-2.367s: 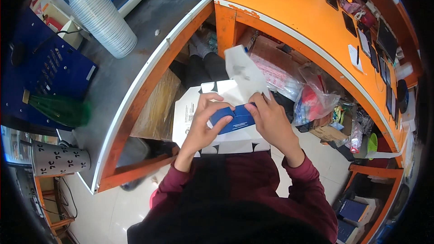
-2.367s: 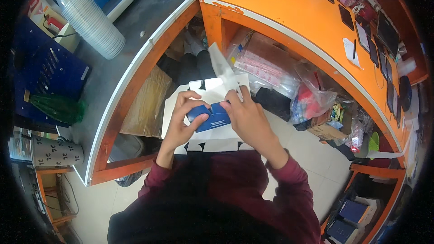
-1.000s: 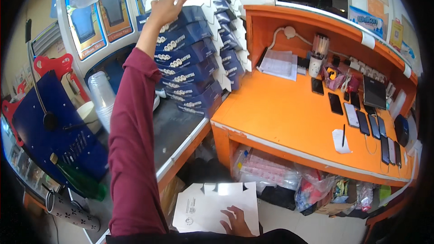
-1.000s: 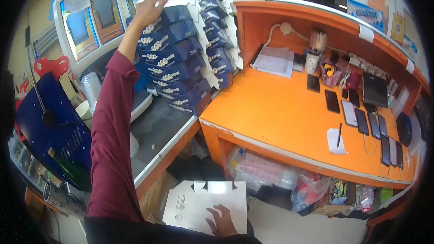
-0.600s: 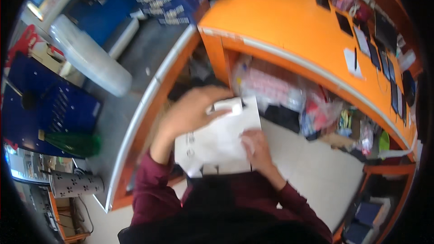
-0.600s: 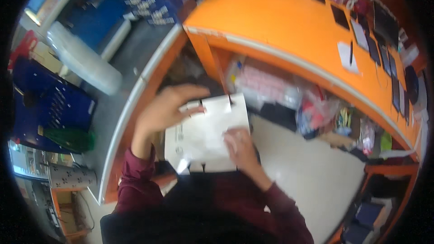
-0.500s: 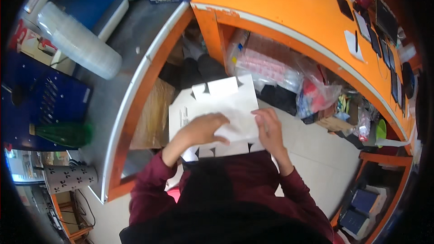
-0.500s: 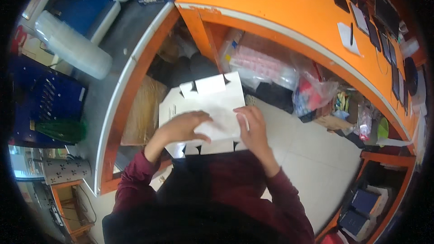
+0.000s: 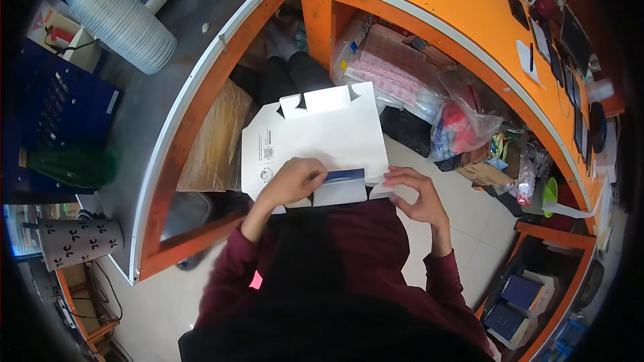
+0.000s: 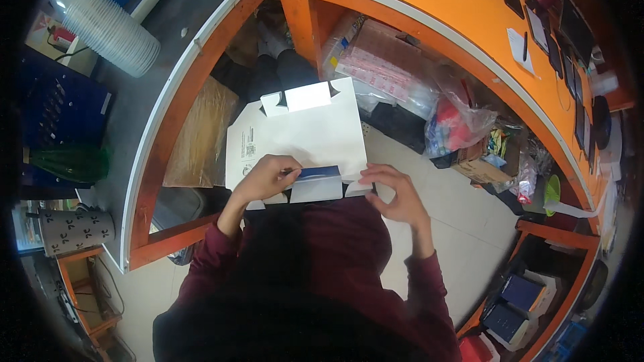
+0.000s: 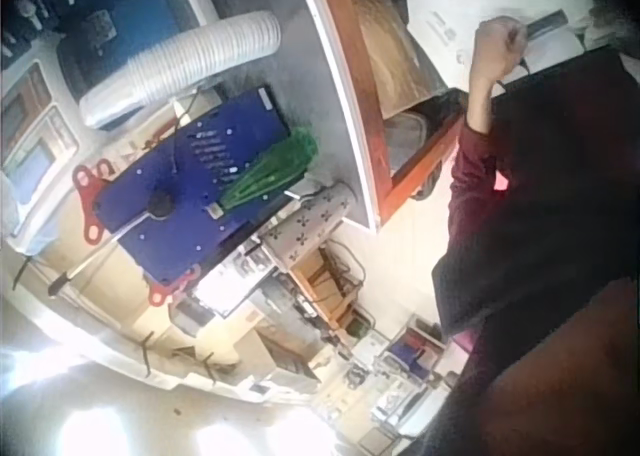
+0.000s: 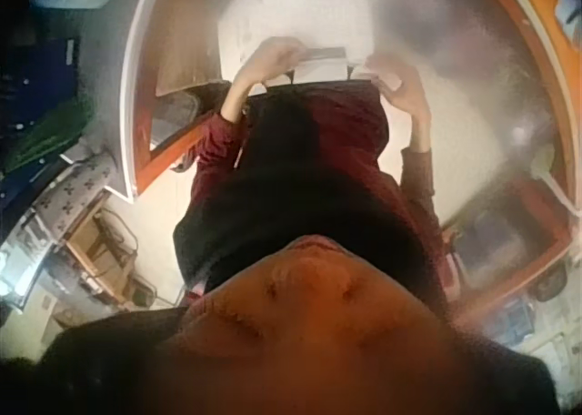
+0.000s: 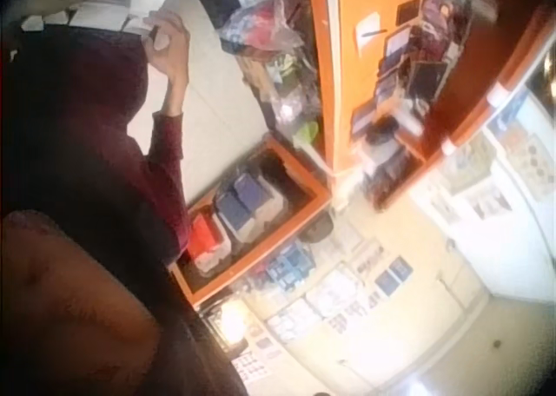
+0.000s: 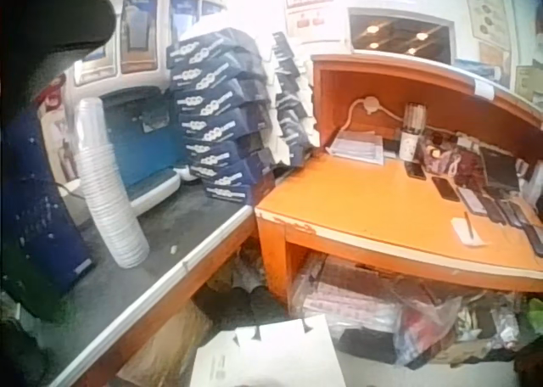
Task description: The person assembles small blue boxes by folding the cardboard flaps and tucking them into place. They repeatedly pick up flat pieces of cardboard, fold them into box shapes, and place the finished boxes onto a stack on the counter.
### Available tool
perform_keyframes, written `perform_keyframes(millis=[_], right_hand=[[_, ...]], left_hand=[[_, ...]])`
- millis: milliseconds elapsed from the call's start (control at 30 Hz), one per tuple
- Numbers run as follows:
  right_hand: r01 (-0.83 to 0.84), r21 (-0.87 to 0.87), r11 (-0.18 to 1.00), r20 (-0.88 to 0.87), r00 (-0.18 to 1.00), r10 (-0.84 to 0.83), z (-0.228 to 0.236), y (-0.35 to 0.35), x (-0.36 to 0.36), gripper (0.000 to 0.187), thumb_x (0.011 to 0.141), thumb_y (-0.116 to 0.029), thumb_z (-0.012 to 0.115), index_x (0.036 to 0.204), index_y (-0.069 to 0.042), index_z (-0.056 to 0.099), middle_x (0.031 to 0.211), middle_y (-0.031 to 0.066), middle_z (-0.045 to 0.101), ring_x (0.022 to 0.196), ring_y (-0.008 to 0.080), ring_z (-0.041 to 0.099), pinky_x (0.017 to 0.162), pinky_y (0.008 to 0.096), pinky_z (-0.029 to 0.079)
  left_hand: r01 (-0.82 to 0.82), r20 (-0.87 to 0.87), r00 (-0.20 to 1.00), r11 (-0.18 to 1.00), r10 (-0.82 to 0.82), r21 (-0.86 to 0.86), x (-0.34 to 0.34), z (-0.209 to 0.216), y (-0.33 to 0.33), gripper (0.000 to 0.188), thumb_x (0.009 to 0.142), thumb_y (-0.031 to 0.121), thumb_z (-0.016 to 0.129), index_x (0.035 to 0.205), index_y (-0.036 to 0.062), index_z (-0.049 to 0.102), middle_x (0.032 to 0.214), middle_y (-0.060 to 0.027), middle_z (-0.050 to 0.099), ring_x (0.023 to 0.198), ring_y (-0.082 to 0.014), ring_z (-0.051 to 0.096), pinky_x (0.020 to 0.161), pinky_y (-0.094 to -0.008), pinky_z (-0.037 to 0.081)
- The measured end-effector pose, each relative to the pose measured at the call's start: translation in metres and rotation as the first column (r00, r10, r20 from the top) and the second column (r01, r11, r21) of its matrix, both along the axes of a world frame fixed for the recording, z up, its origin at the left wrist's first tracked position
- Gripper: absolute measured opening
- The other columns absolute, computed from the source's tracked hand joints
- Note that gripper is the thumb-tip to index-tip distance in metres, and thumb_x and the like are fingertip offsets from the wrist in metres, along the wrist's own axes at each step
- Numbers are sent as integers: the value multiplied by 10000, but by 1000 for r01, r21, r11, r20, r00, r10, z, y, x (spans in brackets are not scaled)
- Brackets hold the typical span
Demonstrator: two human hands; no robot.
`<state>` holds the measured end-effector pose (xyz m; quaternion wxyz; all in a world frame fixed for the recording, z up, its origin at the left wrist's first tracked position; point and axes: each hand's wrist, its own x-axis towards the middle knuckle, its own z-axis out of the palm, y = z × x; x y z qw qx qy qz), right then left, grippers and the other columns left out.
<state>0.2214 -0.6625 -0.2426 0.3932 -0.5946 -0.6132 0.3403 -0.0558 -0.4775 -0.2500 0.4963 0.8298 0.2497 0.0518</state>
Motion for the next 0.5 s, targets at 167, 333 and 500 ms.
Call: perform_keyframes(millis=[167,333,500], right_hand=[[181,87,980,-22,983,-180,11,22,-27,253,751,36,759,985,-62,761,1004,90,687,941,250,642,845,394,511],[198,362,911,236,926,-295,40,66,-69,155,759,-36,768,901,-97,749,822,30,664,819,231,602,808,376,443],[-14,400,916,362,921,-144,47,79,-74,147,724,-27,796,829,-106,732,791,19,678,781,208,608,839,361,420]], left_hand=[[-305,21,952,952,306,-38,6,30,-18,161,953,124,667,955,-36,682,807,-142,675,628,-228,597,604,-334,493],[-296,259,936,929,237,220,7,30,-16,127,938,97,662,959,-25,687,816,-156,655,654,-303,614,615,-357,479],[-244,303,935,955,186,167,-1,44,-10,103,929,87,665,963,-6,692,829,-151,655,697,-324,624,639,-364,481]])
